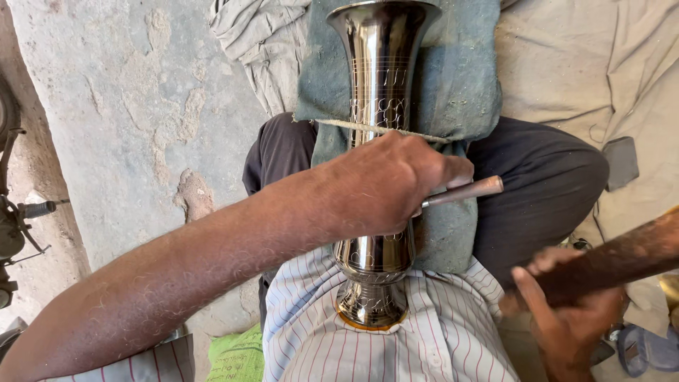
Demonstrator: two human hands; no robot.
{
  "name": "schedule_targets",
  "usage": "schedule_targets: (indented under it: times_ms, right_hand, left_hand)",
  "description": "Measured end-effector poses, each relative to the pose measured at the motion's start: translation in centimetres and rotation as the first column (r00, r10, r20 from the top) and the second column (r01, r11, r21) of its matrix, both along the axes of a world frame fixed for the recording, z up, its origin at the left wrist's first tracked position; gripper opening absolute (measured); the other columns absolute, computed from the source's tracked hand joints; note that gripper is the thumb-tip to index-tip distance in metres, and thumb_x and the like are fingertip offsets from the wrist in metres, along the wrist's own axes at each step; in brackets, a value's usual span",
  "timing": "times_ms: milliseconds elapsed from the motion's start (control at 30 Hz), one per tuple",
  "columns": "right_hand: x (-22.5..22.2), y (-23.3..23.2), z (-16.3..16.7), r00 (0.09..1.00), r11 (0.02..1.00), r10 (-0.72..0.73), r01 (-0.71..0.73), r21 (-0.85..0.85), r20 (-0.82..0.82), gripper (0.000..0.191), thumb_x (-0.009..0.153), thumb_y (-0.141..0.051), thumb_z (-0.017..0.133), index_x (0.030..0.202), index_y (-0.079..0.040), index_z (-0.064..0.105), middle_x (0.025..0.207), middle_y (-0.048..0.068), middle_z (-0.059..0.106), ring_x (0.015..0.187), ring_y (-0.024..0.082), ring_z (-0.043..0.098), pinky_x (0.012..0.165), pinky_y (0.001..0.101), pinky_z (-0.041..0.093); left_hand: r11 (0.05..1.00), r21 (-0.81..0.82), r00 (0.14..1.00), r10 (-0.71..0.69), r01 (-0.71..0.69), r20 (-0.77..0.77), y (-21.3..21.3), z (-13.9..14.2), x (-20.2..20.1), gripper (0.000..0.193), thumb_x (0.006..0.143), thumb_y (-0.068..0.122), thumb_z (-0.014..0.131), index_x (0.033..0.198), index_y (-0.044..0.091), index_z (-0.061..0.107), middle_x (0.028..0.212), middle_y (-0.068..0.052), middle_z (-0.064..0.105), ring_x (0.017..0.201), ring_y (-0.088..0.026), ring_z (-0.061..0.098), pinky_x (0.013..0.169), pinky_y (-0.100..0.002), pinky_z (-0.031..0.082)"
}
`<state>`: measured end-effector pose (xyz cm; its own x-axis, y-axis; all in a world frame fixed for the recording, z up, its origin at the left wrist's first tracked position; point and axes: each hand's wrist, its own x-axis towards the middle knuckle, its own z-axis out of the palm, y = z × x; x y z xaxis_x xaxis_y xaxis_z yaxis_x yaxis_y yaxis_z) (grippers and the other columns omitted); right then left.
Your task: The person sits on the floor and uses a metal chisel and wooden mallet to engrave floral patterns onto a silver-colored metal vase. The vase is secured with a cloth and rope on the person's lap. The person repeatedly taps the chisel with the mallet to create decorative lines.
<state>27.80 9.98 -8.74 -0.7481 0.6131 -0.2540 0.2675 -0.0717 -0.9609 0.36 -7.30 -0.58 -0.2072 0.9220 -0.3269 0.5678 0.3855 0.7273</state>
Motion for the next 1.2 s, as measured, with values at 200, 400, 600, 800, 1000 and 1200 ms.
schedule_targets:
  times_ms: [200,400,600,800,1000,1200]
  right_hand:
    - [-0.6,-0.4,-3.0,0.967,0.997,0.035,-0.017,-0.073,0.252,0.039,0.078,0.021,0.070,0.111,0.001,0.062,0.096,0.010,0.066,0.088,0.015,0.065,0.083,0.0351,0.061]
    - [1.8,-1.3,-3.9,0.993,0.999,0.030,-0.035,0.038,0.115,0.038,0.082,0.021,0.068,0.113,0.002,0.059,0.104,0.009,0.066,0.098,0.015,0.066,0.091,0.0351,0.060]
    - [0.1,-0.3,-1.8,0.986,0.995,0.100,-0.103,0.016,0.134,0.036,0.080,0.020,0.070,0.111,0.003,0.061,0.098,0.012,0.067,0.096,0.017,0.068,0.090,0.0372,0.061]
    - [-2.4,0.2,1.2,0.978,0.992,0.108,-0.118,0.042,0.179,0.033,0.082,0.017,0.072,0.110,0.002,0.063,0.092,0.008,0.069,0.089,0.016,0.068,0.084,0.0330,0.059]
    - [-5.3,2.5,3.8,0.978,0.984,0.135,-0.151,0.092,0.156,0.029,0.086,0.015,0.072,0.109,0.002,0.061,0.095,0.008,0.068,0.081,0.012,0.066,0.073,0.0277,0.057]
    - [-7.6,5.2,5.6,0.850,0.829,0.310,-0.461,0.317,0.425,0.036,0.081,0.016,0.077,0.112,0.003,0.065,0.086,0.014,0.067,0.068,0.018,0.066,0.059,0.0351,0.055]
  left_hand:
    - [0.991,-0.049,0.980,-0.133,0.127,-0.149,2.0,0.0,-0.1,0.030,0.090,-0.002,0.063,0.116,0.010,0.070,0.084,-0.011,0.072,0.076,-0.020,0.075,0.071,-0.036,0.063]
    - [0.995,-0.057,0.996,-0.086,0.085,-0.028,1.9,0.6,0.0,0.030,0.093,0.000,0.059,0.115,0.018,0.070,0.088,-0.006,0.076,0.080,-0.016,0.077,0.076,-0.035,0.064]
    - [0.991,-0.094,0.992,-0.101,0.094,-0.073,1.4,0.5,0.2,0.041,0.093,-0.004,0.058,0.130,0.014,0.064,0.092,-0.012,0.074,0.080,-0.020,0.075,0.070,-0.030,0.066]
    - [0.998,0.050,0.997,0.033,-0.030,-0.072,-0.8,0.7,0.3,0.048,0.090,-0.013,0.059,0.131,0.012,0.066,0.089,-0.011,0.074,0.077,-0.018,0.076,0.063,-0.028,0.065]
    - [0.983,0.030,0.983,0.183,-0.183,0.005,-2.6,1.8,0.5,0.047,0.086,-0.002,0.073,0.130,0.011,0.063,0.080,-0.011,0.073,0.074,-0.019,0.076,0.065,-0.034,0.066]
    - [0.945,0.148,0.956,0.293,-0.293,0.026,-3.3,2.4,0.9,0.047,0.081,0.001,0.077,0.124,0.009,0.062,0.084,-0.008,0.075,0.078,-0.020,0.078,0.072,-0.034,0.066]
